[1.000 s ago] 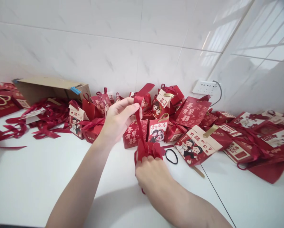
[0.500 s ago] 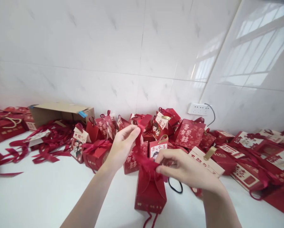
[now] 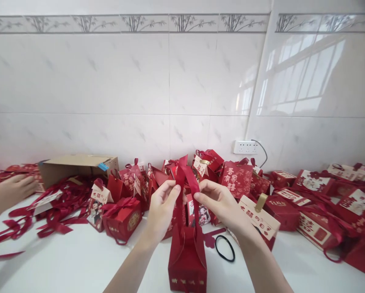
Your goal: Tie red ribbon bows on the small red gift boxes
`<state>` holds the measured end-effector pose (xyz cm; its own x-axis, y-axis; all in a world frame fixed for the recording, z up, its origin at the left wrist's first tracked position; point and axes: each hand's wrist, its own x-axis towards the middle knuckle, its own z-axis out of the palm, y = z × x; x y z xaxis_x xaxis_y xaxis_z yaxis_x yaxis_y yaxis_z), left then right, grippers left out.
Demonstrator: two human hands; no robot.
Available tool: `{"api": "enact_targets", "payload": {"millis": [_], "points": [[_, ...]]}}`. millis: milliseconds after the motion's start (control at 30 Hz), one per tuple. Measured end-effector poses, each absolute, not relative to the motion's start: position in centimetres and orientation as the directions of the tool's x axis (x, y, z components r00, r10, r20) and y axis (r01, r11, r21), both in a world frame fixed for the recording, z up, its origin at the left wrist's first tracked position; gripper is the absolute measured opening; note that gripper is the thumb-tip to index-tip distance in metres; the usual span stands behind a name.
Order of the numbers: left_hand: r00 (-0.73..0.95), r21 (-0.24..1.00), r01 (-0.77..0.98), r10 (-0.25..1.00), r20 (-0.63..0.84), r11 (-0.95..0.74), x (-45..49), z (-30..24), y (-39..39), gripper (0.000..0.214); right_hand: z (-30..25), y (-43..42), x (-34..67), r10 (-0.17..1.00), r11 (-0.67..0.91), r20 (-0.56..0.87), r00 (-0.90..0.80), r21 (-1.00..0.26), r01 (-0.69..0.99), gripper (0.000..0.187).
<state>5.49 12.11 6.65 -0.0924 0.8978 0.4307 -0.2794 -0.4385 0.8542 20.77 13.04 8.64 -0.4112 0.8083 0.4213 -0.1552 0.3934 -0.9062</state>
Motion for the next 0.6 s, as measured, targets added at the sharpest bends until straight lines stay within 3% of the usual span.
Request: {"api": "enact_targets", "payload": {"millis": [233,600], "points": [[-0.018,0.888,-0.210,0.910,0.415,-0.409,5.77,6.53,11.88,0.017,9.42,12.89,21.21,0.820,0.458,0.475,-0.320,-0.879,-0.130,0.024],[0.038,0.891,-0.028,0.890,0.454,-0.453,5.75,7.50,11.05,0.014,8.86,13.50,20.78,0.850,0.408,0.432,-0.300,-0.902,-0.143,0.030]]}}
